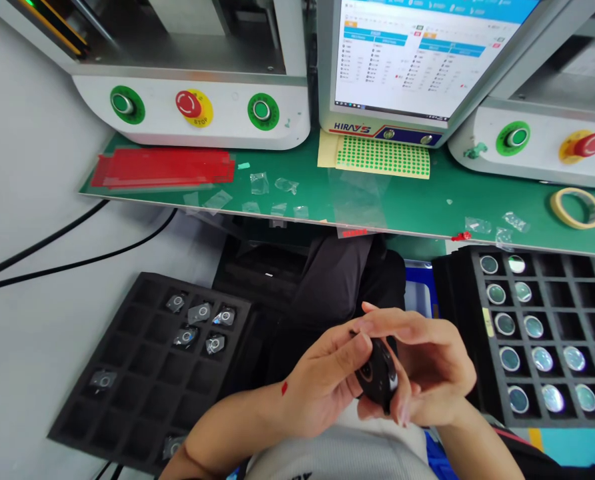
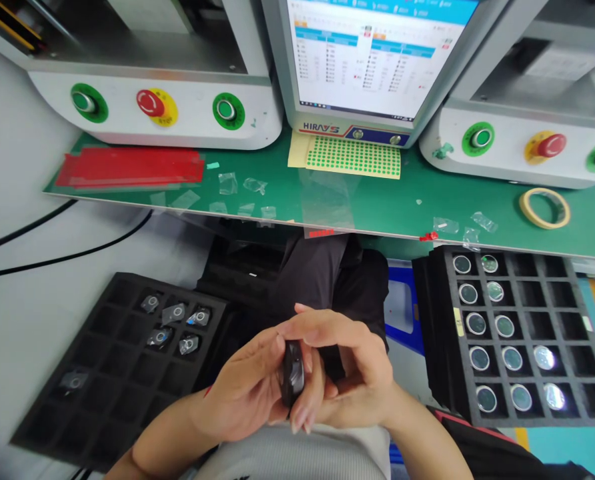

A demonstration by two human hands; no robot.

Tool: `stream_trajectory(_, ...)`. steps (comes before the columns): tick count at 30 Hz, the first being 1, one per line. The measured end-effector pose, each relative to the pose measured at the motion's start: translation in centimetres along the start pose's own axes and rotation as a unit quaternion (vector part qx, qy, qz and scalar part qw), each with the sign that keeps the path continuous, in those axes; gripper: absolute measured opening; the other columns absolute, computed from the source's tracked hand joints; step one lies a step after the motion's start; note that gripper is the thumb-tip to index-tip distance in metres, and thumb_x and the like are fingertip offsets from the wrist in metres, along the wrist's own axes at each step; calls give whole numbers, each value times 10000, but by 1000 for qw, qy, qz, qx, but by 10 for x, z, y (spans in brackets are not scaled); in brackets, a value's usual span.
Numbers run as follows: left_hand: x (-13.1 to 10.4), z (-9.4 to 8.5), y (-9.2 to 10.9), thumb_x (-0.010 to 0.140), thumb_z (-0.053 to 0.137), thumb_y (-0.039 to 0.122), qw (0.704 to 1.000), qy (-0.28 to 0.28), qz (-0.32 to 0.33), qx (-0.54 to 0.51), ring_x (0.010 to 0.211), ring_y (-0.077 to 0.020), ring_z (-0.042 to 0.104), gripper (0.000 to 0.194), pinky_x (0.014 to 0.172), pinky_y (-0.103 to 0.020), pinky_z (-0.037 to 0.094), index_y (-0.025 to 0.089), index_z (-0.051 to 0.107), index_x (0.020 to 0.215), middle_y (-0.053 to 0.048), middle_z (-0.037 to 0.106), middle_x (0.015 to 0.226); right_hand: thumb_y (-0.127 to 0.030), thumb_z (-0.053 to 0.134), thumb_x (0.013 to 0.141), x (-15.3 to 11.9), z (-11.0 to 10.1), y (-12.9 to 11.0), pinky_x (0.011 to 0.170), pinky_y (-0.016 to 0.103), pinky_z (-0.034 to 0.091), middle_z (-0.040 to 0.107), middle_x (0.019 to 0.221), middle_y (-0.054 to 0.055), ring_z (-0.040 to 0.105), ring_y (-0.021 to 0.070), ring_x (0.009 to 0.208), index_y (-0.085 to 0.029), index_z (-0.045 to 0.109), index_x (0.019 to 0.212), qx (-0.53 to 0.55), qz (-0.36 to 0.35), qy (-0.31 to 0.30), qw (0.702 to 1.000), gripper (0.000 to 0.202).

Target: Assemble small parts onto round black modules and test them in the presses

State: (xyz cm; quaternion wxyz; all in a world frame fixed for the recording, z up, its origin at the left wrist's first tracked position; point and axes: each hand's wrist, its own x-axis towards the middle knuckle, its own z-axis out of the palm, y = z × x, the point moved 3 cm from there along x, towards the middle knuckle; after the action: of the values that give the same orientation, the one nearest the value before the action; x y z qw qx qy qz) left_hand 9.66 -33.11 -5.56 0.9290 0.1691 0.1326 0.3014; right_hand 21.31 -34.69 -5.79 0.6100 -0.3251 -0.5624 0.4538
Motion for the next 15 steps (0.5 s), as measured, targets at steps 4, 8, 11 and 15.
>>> stream_trajectory(4,-2,3,-2,942,531,510,1000,-20,5,-3,407,-100,464,363,484,-227,406,158,581,866,26,520,501,-301,862,707,-2,2,-1,1015,528,550,747,1100,69,736,274,969,-287,554,1300,-7,-3,13,1000,669)
stream_trajectory(8,-5,4,-1,931,552,493,999,-46,-8,-16,394,-103,480,348,473,-231,403,152,578,866,17,535,527,-350,869,694,-5,6,-2,991,500,572,752,1090,56,748,263,924,-301,530,1307,-26,-19,16,999,702)
stream_trajectory(11,-5,5,0,941,527,478,998,-55,-5,-17,407,-116,497,356,484,-236,392,144,581,833,5,539,519,-377,843,728,-6,7,-2,997,474,573,754,1080,46,747,245,923,-311,538,1270,-16,-13,25,999,625)
stream_trajectory(15,-3,6,0,943,515,447,998,-61,-1,-20,402,-122,476,326,499,-243,370,139,581,859,3,527,494,-384,813,762,-5,6,-1,1000,457,573,756,1073,45,747,235,918,-313,555,1204,-21,-21,16,999,517)
